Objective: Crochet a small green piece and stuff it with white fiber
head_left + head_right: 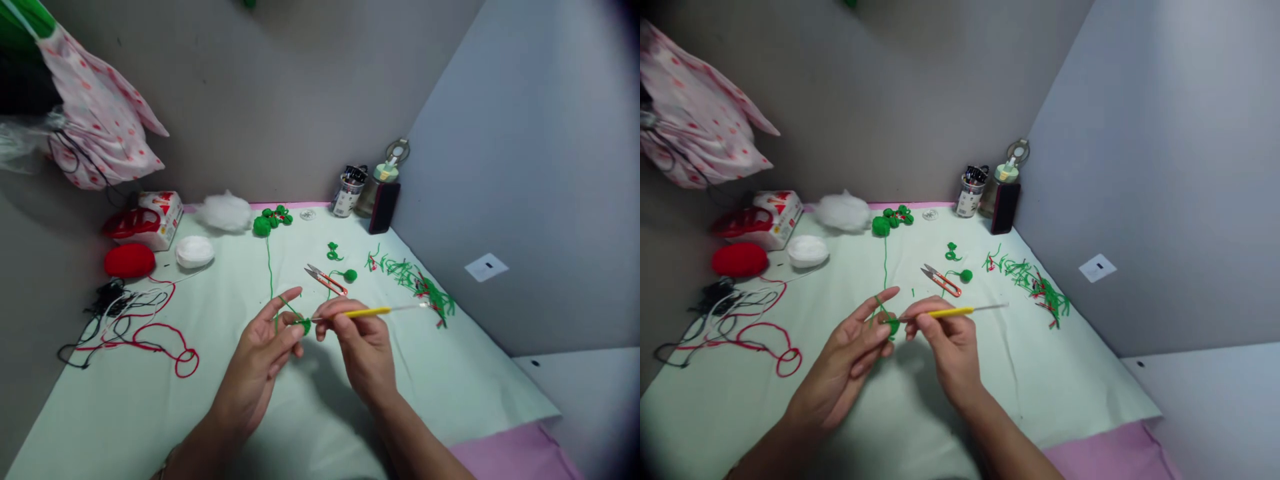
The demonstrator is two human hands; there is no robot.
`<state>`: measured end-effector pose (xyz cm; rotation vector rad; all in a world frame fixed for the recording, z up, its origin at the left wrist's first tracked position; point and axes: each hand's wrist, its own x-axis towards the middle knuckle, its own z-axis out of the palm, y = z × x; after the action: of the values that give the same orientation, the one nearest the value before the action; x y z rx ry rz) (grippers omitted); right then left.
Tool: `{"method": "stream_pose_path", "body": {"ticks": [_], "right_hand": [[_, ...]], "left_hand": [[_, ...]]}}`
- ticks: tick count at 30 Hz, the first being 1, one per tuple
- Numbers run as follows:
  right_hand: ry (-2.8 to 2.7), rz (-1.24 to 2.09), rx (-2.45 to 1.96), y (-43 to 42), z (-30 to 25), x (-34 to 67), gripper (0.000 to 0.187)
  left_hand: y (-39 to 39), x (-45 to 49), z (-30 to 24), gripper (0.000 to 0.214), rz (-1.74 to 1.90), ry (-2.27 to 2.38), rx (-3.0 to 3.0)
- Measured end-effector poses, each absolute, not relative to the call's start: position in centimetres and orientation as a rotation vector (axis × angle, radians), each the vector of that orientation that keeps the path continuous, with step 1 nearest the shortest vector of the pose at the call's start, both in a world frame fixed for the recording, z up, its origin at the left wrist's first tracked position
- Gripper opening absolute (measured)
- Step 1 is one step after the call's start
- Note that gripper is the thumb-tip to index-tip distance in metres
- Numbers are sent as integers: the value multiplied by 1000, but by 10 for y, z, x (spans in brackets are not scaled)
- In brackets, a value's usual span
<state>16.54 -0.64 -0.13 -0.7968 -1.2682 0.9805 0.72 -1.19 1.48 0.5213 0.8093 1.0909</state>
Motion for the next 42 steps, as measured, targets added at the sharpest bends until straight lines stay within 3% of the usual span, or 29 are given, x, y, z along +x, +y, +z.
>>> {"method": "stream_pose_path", "body": {"ticks": [8,13,18,22,26,28,33,37,42], "right_hand": [[-1659,442,-820,-22,14,164,35],[-1568,779,-848,-22,50,177,14],[-1516,971,-704,-2,77,175,13],[-1561,585,-651,13,80,160,17],[-1848,-85,-565,23,70,157,39],[-1911,-206,-507,27,63,160,44],[-1721,207,-604,35,60,161,38],[-1615,494,-620,42,65,158,21],[-1430,828,-632,50,59,160,16]], "left_hand": [[-20,14,21,63,1164,911,646],[-24,5,47,70,1095,885,758],[-12,-2,80,69,1113,841,910],[2,4,92,68,1342,853,887],[9,11,84,73,1426,759,759],[11,12,77,69,1371,713,674],[19,7,68,52,1144,633,479],[29,-2,68,55,1145,664,447],[36,-13,65,51,1143,677,436]]}}
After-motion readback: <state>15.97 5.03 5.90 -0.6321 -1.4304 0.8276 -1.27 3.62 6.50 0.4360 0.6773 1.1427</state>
